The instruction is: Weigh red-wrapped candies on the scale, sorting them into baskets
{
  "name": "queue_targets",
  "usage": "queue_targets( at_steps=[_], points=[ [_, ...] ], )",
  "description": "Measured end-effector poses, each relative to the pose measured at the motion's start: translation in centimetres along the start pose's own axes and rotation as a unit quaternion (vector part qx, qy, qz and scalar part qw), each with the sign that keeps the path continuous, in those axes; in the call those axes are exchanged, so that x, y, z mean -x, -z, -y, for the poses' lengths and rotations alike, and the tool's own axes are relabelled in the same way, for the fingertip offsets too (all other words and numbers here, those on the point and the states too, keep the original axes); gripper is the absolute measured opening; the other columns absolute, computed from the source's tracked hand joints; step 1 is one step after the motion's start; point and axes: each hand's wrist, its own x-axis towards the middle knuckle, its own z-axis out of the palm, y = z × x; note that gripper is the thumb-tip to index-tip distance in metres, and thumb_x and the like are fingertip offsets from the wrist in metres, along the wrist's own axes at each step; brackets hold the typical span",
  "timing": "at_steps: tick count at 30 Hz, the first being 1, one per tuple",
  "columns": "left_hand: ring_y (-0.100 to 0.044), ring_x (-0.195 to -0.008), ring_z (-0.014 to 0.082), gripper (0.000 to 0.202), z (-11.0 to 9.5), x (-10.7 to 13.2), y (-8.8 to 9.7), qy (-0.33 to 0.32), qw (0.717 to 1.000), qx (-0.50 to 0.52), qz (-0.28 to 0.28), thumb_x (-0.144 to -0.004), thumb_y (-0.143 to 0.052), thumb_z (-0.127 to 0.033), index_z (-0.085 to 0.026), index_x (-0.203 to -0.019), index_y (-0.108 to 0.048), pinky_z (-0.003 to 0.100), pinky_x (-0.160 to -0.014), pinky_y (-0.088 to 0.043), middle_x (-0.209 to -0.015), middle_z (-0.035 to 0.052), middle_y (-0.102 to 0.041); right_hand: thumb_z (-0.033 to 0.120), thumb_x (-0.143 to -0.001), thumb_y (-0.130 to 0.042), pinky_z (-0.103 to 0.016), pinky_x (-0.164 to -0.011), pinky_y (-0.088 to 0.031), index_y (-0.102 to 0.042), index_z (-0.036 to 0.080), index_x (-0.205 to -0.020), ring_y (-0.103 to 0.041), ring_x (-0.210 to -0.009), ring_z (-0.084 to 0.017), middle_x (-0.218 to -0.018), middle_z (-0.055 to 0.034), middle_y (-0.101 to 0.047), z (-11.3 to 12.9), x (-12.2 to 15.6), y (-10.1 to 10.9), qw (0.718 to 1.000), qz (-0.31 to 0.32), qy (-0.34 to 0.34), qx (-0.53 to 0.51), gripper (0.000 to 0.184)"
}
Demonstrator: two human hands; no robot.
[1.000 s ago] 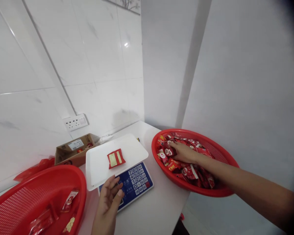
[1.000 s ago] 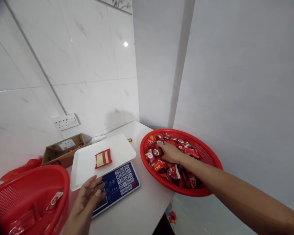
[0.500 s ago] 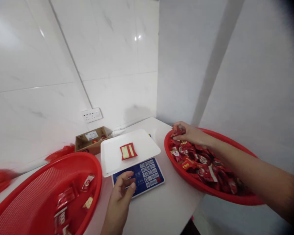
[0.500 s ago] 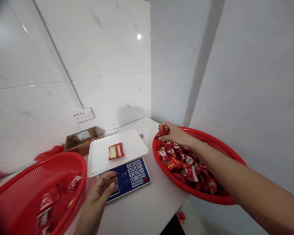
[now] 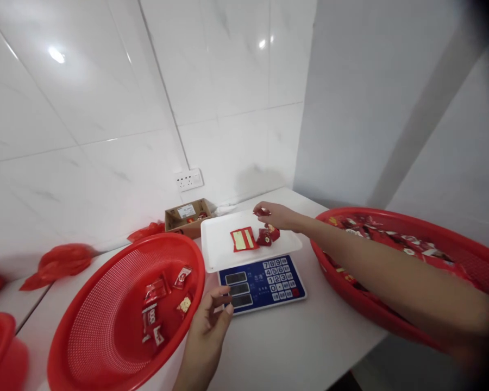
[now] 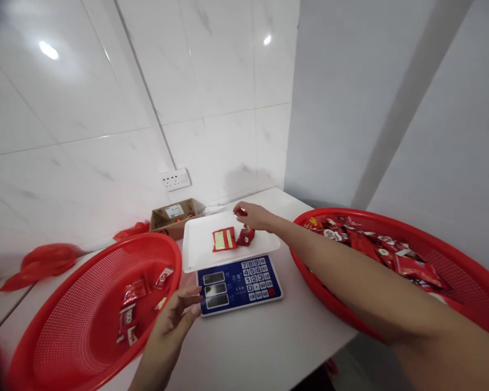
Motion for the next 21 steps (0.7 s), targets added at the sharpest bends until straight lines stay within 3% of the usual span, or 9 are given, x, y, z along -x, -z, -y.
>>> queue_targets(
  at_steps=[3, 6, 11, 14, 17, 21],
  points=[
    [-0.057, -0.098, 0.0229, 0.034, -0.1, 0.1, 0.3, -0.001, 1.000, 0.014, -0.009, -0.071, -0.066, -0.037, -0.020, -0.099, -0.060, 0.034, -0.086, -0.043, -0.102, 0.0078, -0.063, 0.028, -0.082, -0.047, -0.025, -0.063, -0.047, -0.057, 0.024, -0.103, -0.061, -0.071, -0.014, -0.094, -0.0036, -0.064, 2.4, -0.9, -1.3, 0.999, 0.021, 0.022, 0.012, 0.024],
    [-0.057, -0.097, 0.0218, 0.032, 0.2, 0.1, 0.5, -0.007, 1.000, 0.021, -0.015, -0.072, -0.065, -0.037, -0.021, -0.099, -0.060, 0.033, -0.086, -0.043, -0.102, 0.0070, -0.064, 0.026, -0.077, -0.054, -0.026, -0.067, -0.046, -0.060, 0.026, -0.106, -0.061, -0.076, -0.016, -0.089, -0.0025, -0.067, 4.3, -1.4, -2.7, 0.998, 0.048, 0.035, 0.036, 0.029],
    [-0.056, -0.099, 0.0219, 0.029, 0.7, 0.4, 1.1, -0.016, 1.000, 0.006, -0.021, -0.075, -0.062, -0.036, -0.021, -0.100, -0.059, 0.035, -0.087, -0.043, -0.101, 0.0069, -0.063, 0.024, -0.074, -0.057, -0.029, -0.069, -0.048, -0.057, 0.026, -0.117, -0.062, -0.082, -0.019, -0.101, -0.0047, -0.066, 4.5, -1.4, -3.2, 0.995, 0.081, 0.023, 0.054, 0.043],
    [-0.057, -0.097, 0.0219, 0.028, 0.7, 0.6, 1.5, -0.017, 1.000, 0.004, -0.019, -0.077, -0.060, -0.035, -0.021, -0.101, -0.058, 0.036, -0.086, -0.043, -0.100, 0.0071, -0.063, 0.027, -0.076, -0.054, -0.029, -0.069, -0.048, -0.057, 0.024, -0.116, -0.061, -0.085, -0.019, -0.099, -0.0047, -0.067, 3.9, -0.5, -2.2, 0.996, 0.060, 0.033, 0.055, 0.040],
    [-0.057, -0.094, 0.0210, 0.028, 0.7, 0.5, 1.6, -0.019, 1.000, 0.010, -0.009, -0.077, -0.060, -0.035, -0.021, -0.101, -0.058, 0.035, -0.084, -0.044, -0.102, 0.0072, -0.062, 0.025, -0.079, -0.048, -0.028, -0.067, -0.046, -0.062, 0.023, -0.105, -0.061, -0.077, -0.017, -0.083, -0.0030, -0.069, 3.1, 0.8, -0.9, 0.998, 0.017, 0.022, 0.064, 0.029],
    [-0.057, -0.090, 0.0197, 0.025, 1.2, 0.2, 1.0, -0.017, 1.000, -0.005, 0.016, -0.077, -0.059, -0.033, -0.020, -0.098, -0.059, 0.033, -0.082, -0.044, -0.096, 0.0058, -0.062, 0.027, -0.082, -0.044, -0.026, -0.058, -0.044, -0.062, 0.020, -0.095, -0.058, -0.066, -0.015, -0.076, -0.0038, -0.068, 2.0, 2.2, 0.3, 0.997, -0.051, -0.010, 0.055, 0.024]
  ],
)
